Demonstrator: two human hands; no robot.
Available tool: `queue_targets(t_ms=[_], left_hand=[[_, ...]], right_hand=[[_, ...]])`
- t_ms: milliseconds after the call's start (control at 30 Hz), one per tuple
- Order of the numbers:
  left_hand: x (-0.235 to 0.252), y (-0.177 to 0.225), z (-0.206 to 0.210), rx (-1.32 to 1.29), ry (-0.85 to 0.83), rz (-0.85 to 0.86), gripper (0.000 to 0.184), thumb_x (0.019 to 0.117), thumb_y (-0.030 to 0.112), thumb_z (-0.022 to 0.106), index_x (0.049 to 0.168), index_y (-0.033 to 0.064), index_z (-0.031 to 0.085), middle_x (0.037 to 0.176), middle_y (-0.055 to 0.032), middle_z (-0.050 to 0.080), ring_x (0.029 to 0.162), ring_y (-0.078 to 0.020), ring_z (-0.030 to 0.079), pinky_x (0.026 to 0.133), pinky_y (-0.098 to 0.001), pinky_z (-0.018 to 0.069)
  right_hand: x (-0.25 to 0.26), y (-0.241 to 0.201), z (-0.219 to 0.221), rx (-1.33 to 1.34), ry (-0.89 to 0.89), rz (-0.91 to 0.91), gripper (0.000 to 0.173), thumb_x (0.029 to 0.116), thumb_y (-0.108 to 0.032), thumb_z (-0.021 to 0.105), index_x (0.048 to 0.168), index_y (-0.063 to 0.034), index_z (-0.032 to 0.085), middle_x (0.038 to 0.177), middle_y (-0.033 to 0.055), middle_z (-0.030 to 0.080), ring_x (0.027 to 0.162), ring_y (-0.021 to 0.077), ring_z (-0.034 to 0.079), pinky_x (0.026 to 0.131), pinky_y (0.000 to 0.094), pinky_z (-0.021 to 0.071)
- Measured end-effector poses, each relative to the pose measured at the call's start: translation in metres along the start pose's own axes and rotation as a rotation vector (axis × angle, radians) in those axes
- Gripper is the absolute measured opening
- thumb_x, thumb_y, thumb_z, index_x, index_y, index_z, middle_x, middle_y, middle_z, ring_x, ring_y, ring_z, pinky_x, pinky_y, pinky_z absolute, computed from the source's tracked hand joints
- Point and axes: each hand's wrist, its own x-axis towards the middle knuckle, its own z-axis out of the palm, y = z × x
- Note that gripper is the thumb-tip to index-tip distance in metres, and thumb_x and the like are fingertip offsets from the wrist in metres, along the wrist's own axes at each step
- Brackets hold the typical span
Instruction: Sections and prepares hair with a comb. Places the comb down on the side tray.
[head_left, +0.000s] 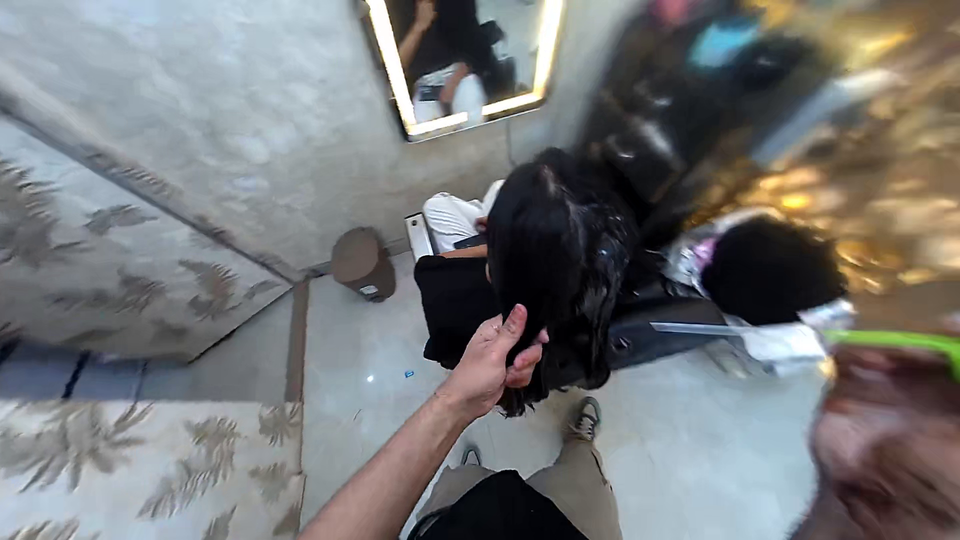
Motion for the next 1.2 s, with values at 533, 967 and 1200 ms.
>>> queue_targets(t_ms=[533, 967, 1200], left_hand=[[-0.047, 0.014, 0.021, 0.011, 0.051, -0.071, 0.040, 0.1102, 0.048, 0.033, 0.100, 0.0140, 0.052, 0.058, 0.0068, 0.033, 0.040, -0.0004, 0.025, 0.037, -0.0141, 0.0244], [-0.041, 0.020, 0.021, 0.000, 0.027, -0.099, 0.035, 0.1116, 0.040, 0.036, 0.100, 0.0120, 0.052, 0.059, 0.0062, 0.037, 0.041, 0.0002, 0.028, 0.038, -0.0133, 0.0256], [-0.039, 0.029, 0.023, -0.010, 0.023, -0.132, 0.034, 0.1119, 0.036, 0.035, 0.098, 0.0089, 0.052, 0.059, 0.0055, 0.037, 0.042, -0.0006, 0.030, 0.039, -0.0138, 0.0265]], right_hand=[[0.002, -0.001, 0.079, -0.061, 0.279, 0.000, 0.025, 0.1116, -0.027, 0.044, 0.104, -0.0105, 0.061, 0.077, -0.0025, 0.070, 0.069, 0.0073, 0.069, 0.066, 0.0215, 0.0581], [0.005, 0.005, 0.103, -0.128, 0.207, -0.003, 0.025, 0.1112, -0.028, 0.045, 0.103, -0.0121, 0.062, 0.077, -0.0044, 0.071, 0.069, 0.0063, 0.070, 0.067, 0.0214, 0.0590], [-0.002, 0.011, 0.121, -0.130, 0.135, -0.067, 0.024, 0.1111, -0.027, 0.045, 0.103, -0.0139, 0.064, 0.082, -0.0044, 0.073, 0.072, 0.0067, 0.071, 0.068, 0.0218, 0.0592]])
